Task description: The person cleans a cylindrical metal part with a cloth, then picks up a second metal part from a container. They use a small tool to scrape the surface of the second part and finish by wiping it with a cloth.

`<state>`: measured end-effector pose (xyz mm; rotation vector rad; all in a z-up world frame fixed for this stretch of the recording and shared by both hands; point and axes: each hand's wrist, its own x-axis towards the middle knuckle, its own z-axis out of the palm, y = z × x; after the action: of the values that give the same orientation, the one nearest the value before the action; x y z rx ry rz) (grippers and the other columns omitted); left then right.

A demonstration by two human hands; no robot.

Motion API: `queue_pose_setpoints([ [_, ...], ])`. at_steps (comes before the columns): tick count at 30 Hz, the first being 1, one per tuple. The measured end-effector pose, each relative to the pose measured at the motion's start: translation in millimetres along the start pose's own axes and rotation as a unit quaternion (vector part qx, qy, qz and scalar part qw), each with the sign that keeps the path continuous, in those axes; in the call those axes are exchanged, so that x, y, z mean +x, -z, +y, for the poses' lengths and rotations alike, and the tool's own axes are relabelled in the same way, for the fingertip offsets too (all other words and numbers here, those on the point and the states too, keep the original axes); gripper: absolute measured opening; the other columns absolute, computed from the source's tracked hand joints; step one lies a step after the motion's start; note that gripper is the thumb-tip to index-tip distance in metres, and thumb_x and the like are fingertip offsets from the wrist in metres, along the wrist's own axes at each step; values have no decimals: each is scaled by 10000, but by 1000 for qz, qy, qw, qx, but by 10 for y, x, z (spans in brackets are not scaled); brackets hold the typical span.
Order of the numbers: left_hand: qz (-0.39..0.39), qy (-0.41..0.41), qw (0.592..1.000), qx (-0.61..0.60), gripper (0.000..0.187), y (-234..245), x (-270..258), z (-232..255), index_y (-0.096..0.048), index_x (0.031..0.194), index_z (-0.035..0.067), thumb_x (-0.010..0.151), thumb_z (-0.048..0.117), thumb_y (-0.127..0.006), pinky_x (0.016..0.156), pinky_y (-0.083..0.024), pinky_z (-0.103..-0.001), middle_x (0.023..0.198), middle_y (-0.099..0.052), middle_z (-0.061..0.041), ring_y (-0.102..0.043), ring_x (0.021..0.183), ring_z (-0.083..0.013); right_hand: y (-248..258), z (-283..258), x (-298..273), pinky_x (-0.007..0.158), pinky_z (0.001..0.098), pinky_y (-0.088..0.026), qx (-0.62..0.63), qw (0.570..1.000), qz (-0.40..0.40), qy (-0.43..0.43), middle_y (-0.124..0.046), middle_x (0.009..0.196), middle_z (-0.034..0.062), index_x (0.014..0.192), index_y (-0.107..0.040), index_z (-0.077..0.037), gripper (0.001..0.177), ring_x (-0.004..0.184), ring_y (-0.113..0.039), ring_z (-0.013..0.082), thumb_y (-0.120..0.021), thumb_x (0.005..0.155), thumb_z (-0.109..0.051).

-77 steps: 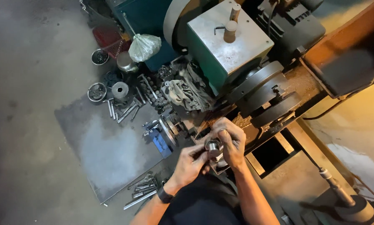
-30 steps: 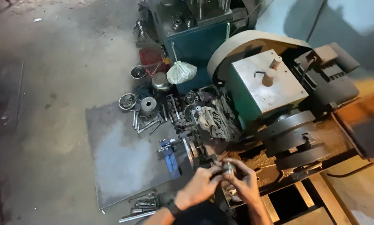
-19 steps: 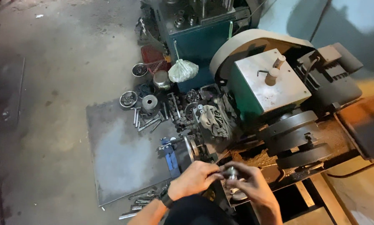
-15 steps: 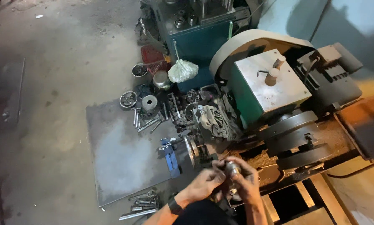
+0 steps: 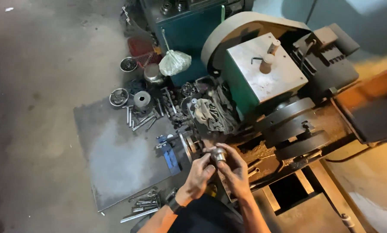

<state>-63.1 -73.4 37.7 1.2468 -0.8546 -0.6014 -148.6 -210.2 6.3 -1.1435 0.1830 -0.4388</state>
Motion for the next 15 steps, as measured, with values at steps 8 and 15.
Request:
queue_pose_setpoints([
  [8,162,-33,972,168,465,-174,50,-138,-652,1124,-31,1018,421,-617,688,-560,-317,899,-729,-139,-720,780,-172,-155,180,182,1027,418,-533,102,993,-5,53,-686,1243,215,1282,-604,15,495,1128,-688,298,-815,905,-228],
  [15,126,-48,987,87,504,-188,-69,-172,-685,1099,-41,1144,449,-577,684,-506,-291,879,-693,-106,-593,782,-160,-61,-50,158,1046,444,-532,65,995,-66,42,-662,1297,198,1241,-639,25,485,1181,-677,312,-827,906,-270],
])
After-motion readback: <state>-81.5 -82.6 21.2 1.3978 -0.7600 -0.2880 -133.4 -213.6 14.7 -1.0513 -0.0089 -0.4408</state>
